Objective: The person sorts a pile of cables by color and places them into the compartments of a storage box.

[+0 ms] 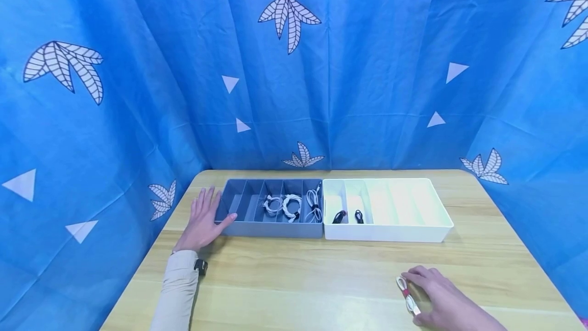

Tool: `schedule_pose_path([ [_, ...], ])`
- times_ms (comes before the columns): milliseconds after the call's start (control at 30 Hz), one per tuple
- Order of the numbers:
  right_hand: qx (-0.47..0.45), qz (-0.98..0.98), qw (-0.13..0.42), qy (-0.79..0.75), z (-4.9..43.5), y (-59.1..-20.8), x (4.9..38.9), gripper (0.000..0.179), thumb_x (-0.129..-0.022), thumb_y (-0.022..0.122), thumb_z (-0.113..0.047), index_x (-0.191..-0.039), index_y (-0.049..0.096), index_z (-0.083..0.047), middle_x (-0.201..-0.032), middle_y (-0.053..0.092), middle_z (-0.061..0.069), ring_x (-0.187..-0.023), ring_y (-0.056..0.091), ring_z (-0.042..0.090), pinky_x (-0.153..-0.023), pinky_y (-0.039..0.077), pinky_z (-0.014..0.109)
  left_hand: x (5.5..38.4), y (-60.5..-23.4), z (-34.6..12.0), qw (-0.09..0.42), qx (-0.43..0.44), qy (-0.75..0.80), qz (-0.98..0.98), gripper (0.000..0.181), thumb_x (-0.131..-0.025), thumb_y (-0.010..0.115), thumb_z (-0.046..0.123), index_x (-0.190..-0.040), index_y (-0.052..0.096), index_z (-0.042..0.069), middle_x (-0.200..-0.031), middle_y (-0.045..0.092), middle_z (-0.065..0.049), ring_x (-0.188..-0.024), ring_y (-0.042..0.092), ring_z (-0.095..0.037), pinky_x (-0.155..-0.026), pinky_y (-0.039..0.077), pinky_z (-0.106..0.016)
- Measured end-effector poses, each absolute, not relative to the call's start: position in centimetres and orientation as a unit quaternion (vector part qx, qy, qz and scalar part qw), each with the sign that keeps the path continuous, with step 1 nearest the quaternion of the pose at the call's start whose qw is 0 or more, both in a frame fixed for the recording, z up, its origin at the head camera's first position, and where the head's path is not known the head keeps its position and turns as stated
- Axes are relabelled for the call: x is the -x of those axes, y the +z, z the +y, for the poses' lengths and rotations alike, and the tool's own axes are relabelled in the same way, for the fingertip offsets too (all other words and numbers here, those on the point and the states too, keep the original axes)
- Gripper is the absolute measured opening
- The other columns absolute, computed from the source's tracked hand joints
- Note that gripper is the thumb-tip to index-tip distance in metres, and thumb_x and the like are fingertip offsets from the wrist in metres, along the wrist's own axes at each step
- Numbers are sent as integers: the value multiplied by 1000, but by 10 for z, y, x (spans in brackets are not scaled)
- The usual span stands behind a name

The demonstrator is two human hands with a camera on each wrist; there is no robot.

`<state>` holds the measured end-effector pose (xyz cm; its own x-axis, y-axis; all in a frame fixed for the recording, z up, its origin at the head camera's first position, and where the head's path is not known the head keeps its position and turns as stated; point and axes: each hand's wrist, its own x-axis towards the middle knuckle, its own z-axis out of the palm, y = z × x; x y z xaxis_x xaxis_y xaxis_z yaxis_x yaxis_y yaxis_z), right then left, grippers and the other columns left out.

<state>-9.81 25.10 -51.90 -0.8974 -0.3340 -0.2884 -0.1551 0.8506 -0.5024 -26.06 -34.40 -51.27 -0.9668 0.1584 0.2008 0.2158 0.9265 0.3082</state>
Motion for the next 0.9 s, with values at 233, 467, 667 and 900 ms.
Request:
schedule_pose_path([
  [233,99,944,199,-244,248,-518,99,76,-67,96,-38,-131,68,-9,-132,62,9,-114,59,25,-93,59,52,261,-515,-344,85,95,-164,-978,104,-94,51,75,-166,18,7,-176,3,-14,-163,-5,-40,-130,1,-66],
  [467,133,952,162,-222,248,-520,98,79,-66,95,-37,-133,67,-6,-132,61,12,-114,60,28,-90,59,49,262,-517,-345,80,96,-165,-978,104,-94,49,76,-166,18,8,-177,-1,-9,-163,-3,-40,-130,1,-65],
  [667,148,953,151,-216,246,-520,97,86,-66,95,-42,-137,64,-6,-139,60,14,-121,58,32,-93,57,55,262,-517,-345,79,96,-167,-978,104,-95,48,76,-166,16,8,-177,2,-11,-163,-3,-40,-130,3,-65],
  [900,150,947,164,-231,246,-519,100,75,-68,94,-43,-131,68,-12,-134,63,9,-119,59,31,-94,56,59,263,-516,-345,75,96,-173,-977,104,-95,48,76,-166,17,8,-177,1,-11,-164,-4,-39,-131,1,-64],
])
